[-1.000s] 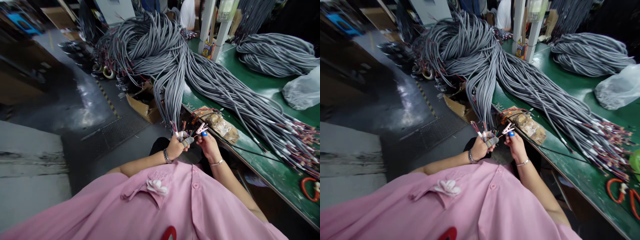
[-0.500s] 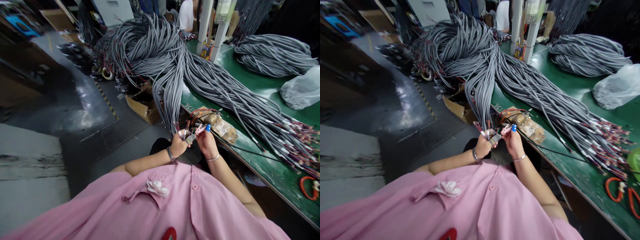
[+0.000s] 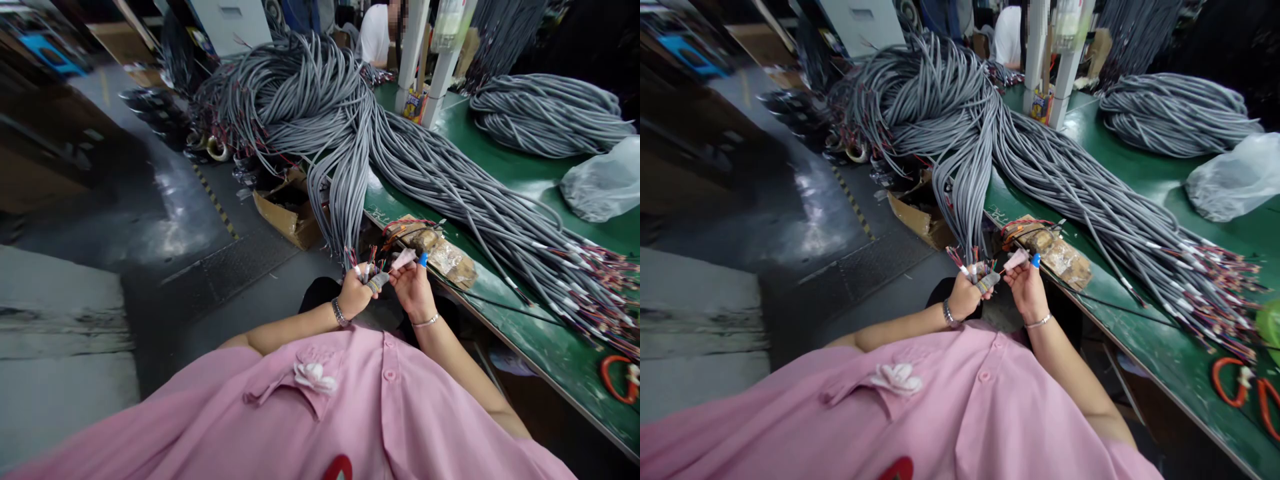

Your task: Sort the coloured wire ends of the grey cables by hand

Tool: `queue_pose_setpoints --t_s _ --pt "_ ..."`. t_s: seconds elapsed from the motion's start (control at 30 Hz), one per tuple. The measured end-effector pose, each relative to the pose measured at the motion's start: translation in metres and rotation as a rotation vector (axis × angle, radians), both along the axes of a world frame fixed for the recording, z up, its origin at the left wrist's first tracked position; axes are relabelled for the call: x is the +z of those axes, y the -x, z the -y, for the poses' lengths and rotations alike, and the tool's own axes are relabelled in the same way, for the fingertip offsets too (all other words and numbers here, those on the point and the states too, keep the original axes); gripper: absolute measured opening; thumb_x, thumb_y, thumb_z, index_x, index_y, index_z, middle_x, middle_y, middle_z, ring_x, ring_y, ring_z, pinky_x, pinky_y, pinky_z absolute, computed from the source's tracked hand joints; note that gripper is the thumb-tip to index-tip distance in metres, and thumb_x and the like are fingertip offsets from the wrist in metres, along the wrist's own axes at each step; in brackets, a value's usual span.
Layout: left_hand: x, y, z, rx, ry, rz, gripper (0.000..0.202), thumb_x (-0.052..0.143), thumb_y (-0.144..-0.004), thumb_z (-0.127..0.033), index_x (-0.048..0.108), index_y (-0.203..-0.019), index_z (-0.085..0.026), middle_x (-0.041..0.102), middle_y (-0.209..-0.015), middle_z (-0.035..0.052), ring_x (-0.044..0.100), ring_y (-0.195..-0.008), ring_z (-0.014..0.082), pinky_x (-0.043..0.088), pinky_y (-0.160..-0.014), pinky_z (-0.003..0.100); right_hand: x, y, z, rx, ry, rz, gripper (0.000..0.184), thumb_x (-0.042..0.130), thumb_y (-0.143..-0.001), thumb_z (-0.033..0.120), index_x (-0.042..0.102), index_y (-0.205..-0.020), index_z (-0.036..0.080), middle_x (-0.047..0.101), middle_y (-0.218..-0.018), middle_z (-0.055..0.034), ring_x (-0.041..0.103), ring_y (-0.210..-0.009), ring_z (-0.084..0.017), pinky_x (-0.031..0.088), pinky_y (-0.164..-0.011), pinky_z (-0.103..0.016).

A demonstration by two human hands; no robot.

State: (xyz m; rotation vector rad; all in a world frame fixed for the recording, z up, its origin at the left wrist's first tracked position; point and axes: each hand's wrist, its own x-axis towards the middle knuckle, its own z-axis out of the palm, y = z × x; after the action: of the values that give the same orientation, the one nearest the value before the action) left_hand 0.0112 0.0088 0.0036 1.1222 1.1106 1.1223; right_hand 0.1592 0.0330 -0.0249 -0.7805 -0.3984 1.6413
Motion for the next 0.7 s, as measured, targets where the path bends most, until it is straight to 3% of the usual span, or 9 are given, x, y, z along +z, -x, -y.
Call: queue_pose_setpoints --t_s 0.27,0.5,0.6,0.7 --pt "-0.013 0.007 0.003 -0.037 0.059 0.063 0.040 0.066 -0.078 -0.053 0.057 -0.074 -0.014 0.061 -0.058 -0.0005 0.053 -0.043 0.0074 0.035 -0.040 0.018 -0.008 -0.013 0.015 -0.009 0.040 0.049 0.041 0.066 -0.075 0.062 0.065 -0.081 0.022 0.067 -0.074 0.0001 0.059 -0.060 -0.011 0.051 -0.057 -0.024" --pt "-0.019 0.007 0.009 -0.185 0.034 0.105 0.046 0.059 -0.081 -0.057 0.065 -0.089 -0.011 0.071 -0.083 0.0100 0.068 -0.073 0.0154 0.049 -0.061 0.023 -0.009 -0.016 0.033 -0.039 -0.027 0.218 0.032 0.070 -0.077 0.050 0.067 -0.085 0.020 0.065 -0.075 0.0009 0.055 -0.060 -0.009 0.048 -0.057 -0.022" --pt "-0.021 0.009 0.015 -0.218 0.075 0.039 0.047 0.059 -0.081 -0.058 0.063 -0.092 -0.012 0.071 -0.084 0.0102 0.066 -0.062 0.0136 0.045 -0.051 0.020 -0.009 -0.015 0.044 -0.033 -0.067 0.333 0.025 0.070 -0.078 0.044 0.067 -0.085 0.020 0.064 -0.077 0.0011 0.054 -0.061 -0.009 0.047 -0.058 -0.022" --pt "-0.021 0.013 0.024 -0.279 0.046 -0.088 0.042 0.060 -0.081 -0.054 0.061 -0.087 -0.012 0.070 -0.072 0.0063 0.054 -0.042 0.0079 0.036 -0.041 0.018 -0.006 -0.012 0.057 0.011 -0.139 0.492 0.023 0.070 -0.079 0.039 0.069 -0.093 0.020 0.064 -0.078 0.0008 0.052 -0.061 -0.009 0.045 -0.060 -0.023"
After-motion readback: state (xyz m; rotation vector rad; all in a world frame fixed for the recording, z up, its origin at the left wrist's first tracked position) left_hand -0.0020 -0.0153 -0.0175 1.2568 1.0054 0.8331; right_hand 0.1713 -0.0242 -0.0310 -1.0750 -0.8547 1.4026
